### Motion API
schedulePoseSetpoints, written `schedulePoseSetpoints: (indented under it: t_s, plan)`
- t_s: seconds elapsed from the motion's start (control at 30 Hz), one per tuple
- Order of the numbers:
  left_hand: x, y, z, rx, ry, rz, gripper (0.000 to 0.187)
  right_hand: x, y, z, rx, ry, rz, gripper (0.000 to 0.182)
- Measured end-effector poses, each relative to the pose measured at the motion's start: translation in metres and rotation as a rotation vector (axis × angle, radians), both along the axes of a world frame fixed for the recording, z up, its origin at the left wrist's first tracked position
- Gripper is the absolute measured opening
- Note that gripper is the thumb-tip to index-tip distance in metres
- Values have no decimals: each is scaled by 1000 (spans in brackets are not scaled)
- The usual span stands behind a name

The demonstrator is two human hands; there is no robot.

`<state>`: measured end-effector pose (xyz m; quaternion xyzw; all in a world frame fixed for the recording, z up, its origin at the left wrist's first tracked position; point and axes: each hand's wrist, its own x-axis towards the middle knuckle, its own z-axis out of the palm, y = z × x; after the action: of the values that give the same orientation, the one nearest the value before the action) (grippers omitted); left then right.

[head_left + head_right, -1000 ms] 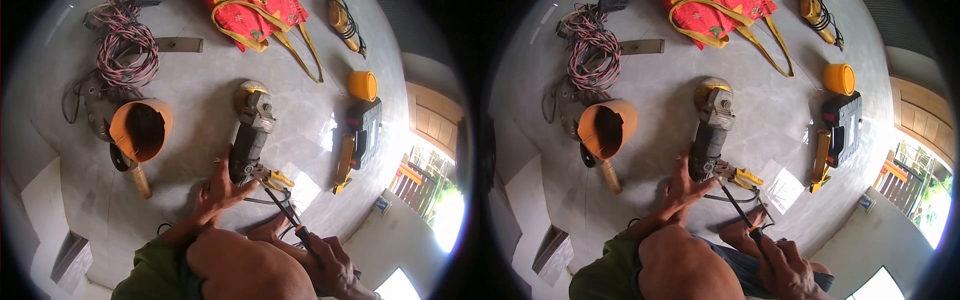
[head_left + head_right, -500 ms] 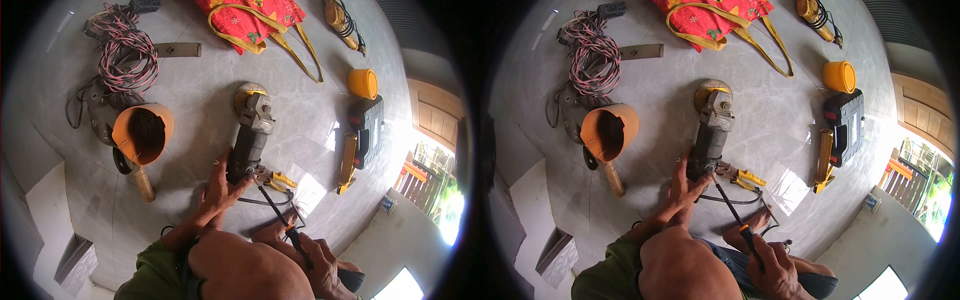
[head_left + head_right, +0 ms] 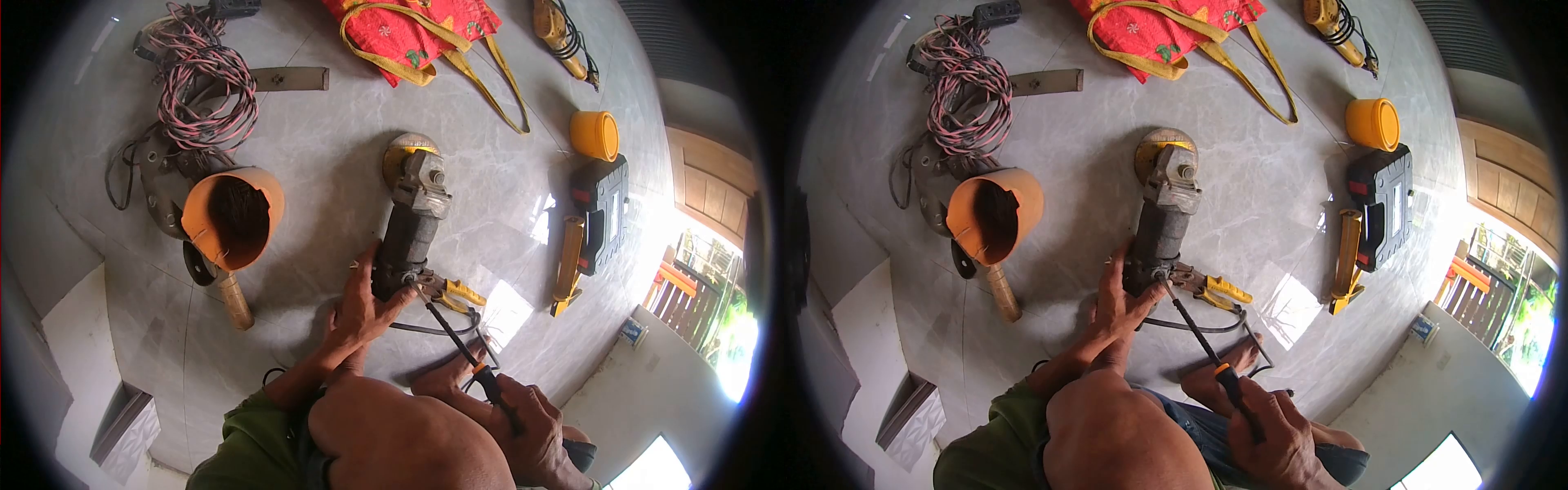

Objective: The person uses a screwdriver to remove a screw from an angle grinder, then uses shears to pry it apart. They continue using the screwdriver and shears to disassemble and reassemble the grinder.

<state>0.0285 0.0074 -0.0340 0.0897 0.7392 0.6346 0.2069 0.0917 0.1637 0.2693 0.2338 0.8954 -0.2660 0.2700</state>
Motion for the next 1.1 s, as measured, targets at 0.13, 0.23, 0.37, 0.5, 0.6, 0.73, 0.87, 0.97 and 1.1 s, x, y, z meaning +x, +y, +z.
schedulePoseSetpoints:
  t_s: [0.13,0.23,0.37,0.5,0.6,0.73,0.87,0.97,1.1]
  plan:
    - [0,1,3,-23,-13,-3,86,-9,-2,3,20,-39,31,51]
    - [0,1,3,-48,21,-10,85,-24,-2,7,36,-61,90,52]
    - [-1,6,6,-33,7,4,82,-31,-3,5,35,-64,210,52]
    - [2,10,6,-137,173,17,81,-37,-6,3,25,-59,271,51]
    - [3,10,2,-143,196,21,82,-39,-5,1,25,-36,261,51]
    - [5,10,0,-147,220,23,82,-37,-2,-2,26,17,178,50]
    - [7,11,-2,-110,132,8,81,-34,0,-1,29,44,96,50]
    - [7,11,-2,-126,164,20,81,-33,-2,1,6,6,-7,41]
    - [8,10,-2,-118,149,8,82,-34,-2,2,-40,1,-177,33]
